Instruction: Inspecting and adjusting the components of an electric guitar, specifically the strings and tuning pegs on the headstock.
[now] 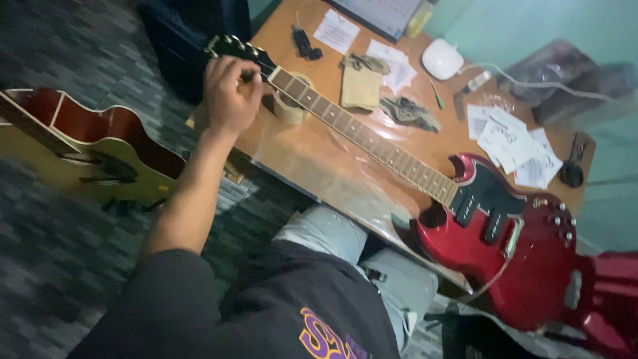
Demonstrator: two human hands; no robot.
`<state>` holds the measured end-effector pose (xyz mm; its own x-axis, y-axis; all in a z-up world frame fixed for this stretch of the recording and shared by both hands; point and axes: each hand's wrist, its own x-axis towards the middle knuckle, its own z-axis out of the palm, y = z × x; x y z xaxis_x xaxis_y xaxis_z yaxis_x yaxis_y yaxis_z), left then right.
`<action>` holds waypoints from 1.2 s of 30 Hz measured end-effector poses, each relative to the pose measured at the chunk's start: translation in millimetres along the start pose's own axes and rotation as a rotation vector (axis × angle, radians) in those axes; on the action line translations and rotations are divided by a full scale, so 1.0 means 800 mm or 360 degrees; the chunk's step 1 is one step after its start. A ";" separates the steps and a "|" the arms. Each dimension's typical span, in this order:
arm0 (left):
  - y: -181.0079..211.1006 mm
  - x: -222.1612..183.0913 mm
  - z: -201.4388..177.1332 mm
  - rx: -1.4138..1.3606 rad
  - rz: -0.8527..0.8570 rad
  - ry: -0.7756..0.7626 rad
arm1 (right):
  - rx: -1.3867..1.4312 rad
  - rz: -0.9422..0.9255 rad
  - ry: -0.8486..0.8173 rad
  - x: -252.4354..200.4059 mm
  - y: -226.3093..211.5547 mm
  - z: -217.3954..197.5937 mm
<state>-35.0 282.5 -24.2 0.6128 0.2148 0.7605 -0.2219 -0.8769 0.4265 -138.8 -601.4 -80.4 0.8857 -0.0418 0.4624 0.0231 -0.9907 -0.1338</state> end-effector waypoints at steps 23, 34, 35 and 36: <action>-0.142 0.199 0.085 0.0523 -0.0911 -0.2202 | 0.0547 -0.1008 0.0109 0.187 -0.774 0.126; -0.106 0.206 0.079 0.0827 -0.0921 -0.2139 | 0.0619 -0.0904 -0.0015 0.185 -0.772 0.128; -0.102 0.209 0.071 0.0803 -0.0901 -0.2160 | 0.0607 -0.0905 0.0003 0.185 -0.772 0.129; -0.108 0.206 0.074 0.0806 -0.0900 -0.2159 | 0.0610 -0.0903 0.0004 0.184 -0.769 0.128</action>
<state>130.1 368.1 35.6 0.7899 0.2649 -0.5530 0.3656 -0.9275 0.0779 24.5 15.4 -19.6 0.6867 0.4698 0.5547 0.6464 -0.7437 -0.1704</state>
